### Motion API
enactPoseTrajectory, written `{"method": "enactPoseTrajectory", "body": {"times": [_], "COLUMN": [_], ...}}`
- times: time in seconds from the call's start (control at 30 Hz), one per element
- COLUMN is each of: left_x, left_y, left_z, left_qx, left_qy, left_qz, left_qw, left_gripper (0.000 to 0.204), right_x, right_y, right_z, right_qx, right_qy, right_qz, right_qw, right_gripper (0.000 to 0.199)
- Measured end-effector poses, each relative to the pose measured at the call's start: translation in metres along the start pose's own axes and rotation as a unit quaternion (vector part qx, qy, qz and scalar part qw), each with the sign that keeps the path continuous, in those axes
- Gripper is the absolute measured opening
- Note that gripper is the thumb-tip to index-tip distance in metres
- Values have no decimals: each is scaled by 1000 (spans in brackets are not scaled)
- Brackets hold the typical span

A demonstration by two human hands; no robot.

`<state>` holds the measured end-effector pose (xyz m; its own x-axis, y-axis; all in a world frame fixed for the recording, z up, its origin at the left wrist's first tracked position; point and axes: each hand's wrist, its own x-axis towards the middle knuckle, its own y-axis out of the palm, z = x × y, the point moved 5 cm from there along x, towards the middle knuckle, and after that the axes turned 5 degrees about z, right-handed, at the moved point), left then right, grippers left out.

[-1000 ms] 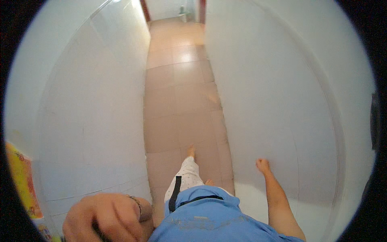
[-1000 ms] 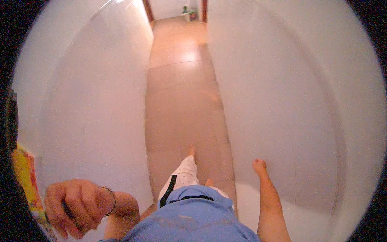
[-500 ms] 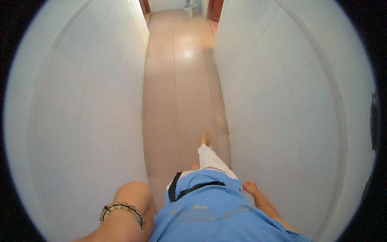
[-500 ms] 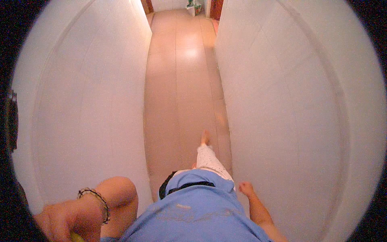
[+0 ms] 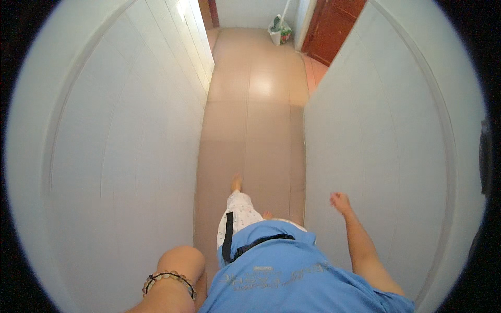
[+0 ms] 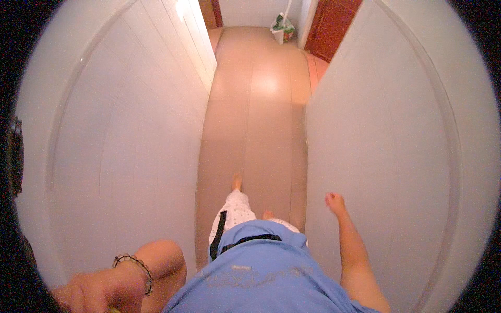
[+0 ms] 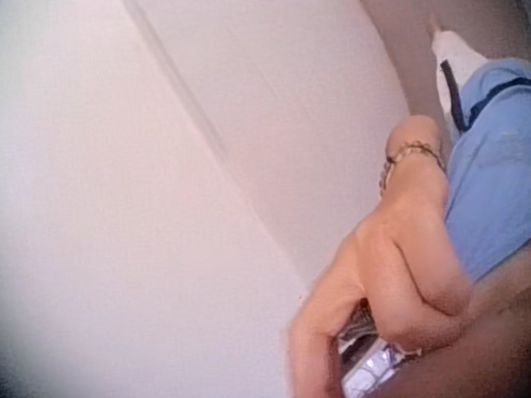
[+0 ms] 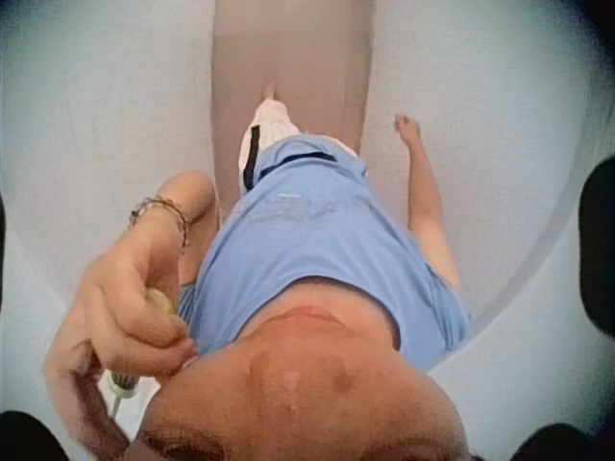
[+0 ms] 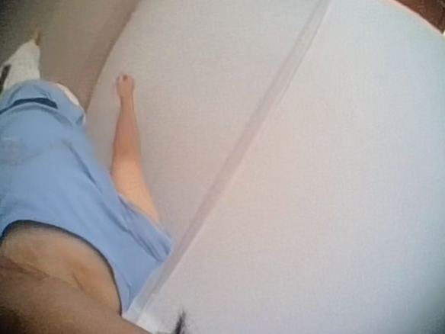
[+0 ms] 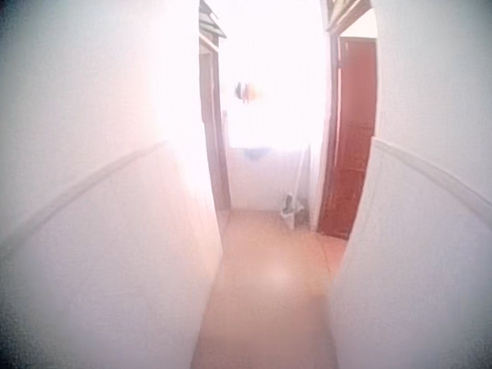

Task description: The person retrieves a screwdriver from a tool bag, walks to a bedroom, and uses the screwdriver to tighten screws on the metal frame of a white mosquito net over a bed. They move around the bed to access different joints and continue tightening.

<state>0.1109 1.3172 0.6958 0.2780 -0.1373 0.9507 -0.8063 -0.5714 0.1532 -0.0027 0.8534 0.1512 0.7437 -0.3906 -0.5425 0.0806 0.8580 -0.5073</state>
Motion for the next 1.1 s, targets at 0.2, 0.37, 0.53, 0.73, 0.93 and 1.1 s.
{"method": "enactPoseTrajectory", "body": {"times": [0.2,0.37,0.53,0.73,0.93,1.1], "left_x": [-60,-180,-301,-324,-315,-285], "left_y": [-194,-330,-415,-466,-514,-539], "left_z": [186,378,572,718,830,971], "left_qx": [-37,-69,-32,-3,44,12], "left_qy": [-18,-448,-683,-731,-745,-773], "left_qz": [-84,-365,-296,-183,-162,-103], "left_qw": [996,813,667,657,646,626], "left_gripper": [14,13,15,18,21,28], "right_x": [207,256,302,395,673,792], "right_y": [34,146,217,188,53,-25], "right_z": [198,128,-28,-111,145,365], "right_qx": [217,34,-148,45,121,196], "right_qy": [-97,32,139,416,91,-95], "right_qz": [-54,108,179,170,-89,-104], "right_qw": [970,993,963,892,984,970], "right_gripper": [21,24,33,36,24,27]}}
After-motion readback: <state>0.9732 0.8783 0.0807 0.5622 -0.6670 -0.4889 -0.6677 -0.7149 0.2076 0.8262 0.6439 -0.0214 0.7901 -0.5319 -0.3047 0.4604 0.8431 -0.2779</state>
